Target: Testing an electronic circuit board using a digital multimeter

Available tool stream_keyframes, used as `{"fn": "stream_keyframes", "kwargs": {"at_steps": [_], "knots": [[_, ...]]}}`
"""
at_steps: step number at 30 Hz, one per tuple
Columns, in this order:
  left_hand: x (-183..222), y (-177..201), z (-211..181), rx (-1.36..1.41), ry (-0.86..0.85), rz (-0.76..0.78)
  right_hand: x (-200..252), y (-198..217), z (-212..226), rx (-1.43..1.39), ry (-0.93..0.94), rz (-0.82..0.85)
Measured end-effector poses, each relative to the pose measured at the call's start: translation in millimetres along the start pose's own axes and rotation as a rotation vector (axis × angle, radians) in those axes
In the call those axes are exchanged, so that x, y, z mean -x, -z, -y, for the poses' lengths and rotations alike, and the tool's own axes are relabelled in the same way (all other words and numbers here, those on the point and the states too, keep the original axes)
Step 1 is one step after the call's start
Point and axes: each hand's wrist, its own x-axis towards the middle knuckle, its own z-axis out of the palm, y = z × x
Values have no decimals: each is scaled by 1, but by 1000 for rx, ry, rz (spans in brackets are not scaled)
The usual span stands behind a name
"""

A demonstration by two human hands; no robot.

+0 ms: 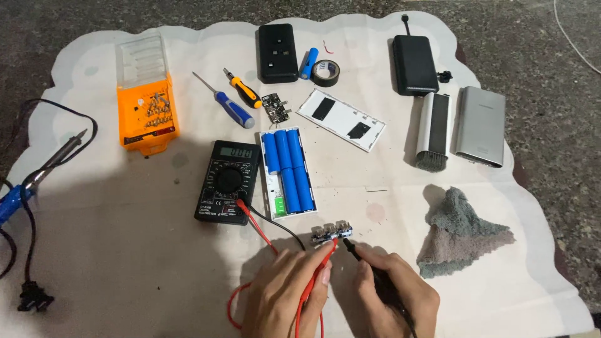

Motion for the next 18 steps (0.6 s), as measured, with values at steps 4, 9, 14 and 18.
{"fn": "stream_keyframes", "kwargs": {"at_steps": [4,9,14,18], "knots": [[0,-1,-1,-64,-20,-16,-1,5,-1,21,50,35],[3,-3,1,-87,7,-34,-1,5,-7,8,94,42],[3,-2,1,-33,-7,-18,1,10,-11,-12,47,2],[1,0,-8,-29,70,-28,-1,11,-6,29,82,44]]}}
